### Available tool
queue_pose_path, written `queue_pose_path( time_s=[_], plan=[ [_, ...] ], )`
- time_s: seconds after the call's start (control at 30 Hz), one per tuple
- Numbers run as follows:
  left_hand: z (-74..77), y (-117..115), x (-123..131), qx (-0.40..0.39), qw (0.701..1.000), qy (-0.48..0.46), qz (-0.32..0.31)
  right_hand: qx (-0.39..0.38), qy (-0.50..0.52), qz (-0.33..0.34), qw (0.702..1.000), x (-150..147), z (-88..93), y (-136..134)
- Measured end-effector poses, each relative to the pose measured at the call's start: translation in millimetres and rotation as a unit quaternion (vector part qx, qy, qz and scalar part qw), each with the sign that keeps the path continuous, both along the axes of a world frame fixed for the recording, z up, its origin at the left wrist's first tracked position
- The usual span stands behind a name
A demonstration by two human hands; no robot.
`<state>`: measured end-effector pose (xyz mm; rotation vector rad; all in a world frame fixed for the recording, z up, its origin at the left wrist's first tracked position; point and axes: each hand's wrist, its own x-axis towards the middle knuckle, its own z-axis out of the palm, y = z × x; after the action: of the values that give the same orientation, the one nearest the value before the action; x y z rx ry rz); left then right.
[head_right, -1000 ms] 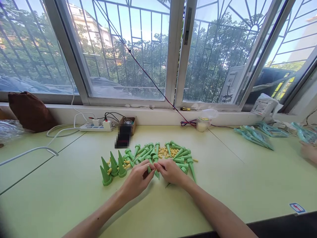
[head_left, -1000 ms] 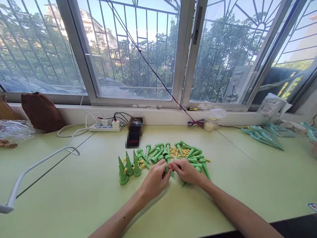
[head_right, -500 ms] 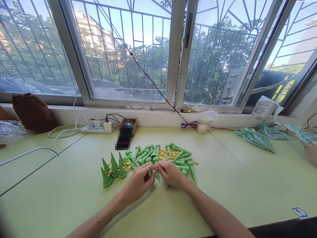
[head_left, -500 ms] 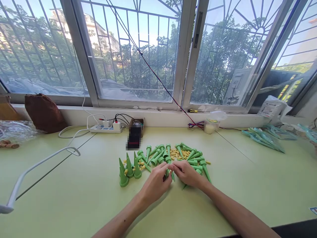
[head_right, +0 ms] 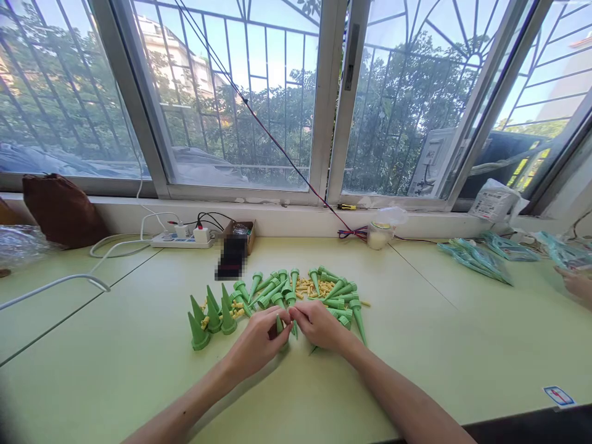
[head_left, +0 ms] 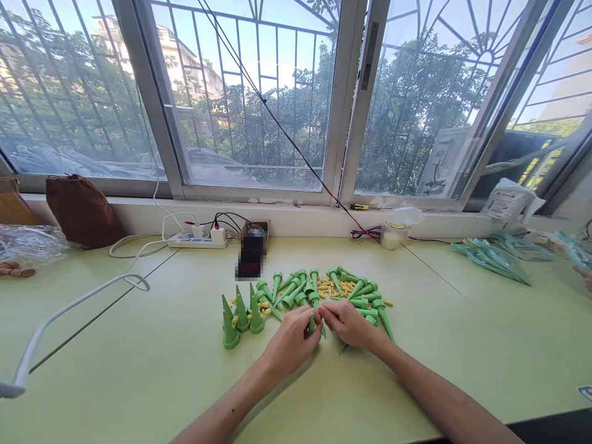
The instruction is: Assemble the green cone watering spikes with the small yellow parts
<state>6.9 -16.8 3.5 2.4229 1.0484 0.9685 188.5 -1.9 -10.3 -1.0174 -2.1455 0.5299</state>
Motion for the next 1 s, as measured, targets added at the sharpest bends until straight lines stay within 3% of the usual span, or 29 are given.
queue_pose_path(
  time_s=[0.57,1.0],
  plan=[
    [3.8,-2.6,0.6,-0.025,1.000,-0.010,0.013,0.005,0.001,-0.003,1.000,2.0,-5.9,3.5],
    [-1.8,0.2,-1.7,-0.011,0.999,-0.016,0.033,0.015,-0.037,0.005,0.999,1.4,-8.2,2.2]
  ],
)
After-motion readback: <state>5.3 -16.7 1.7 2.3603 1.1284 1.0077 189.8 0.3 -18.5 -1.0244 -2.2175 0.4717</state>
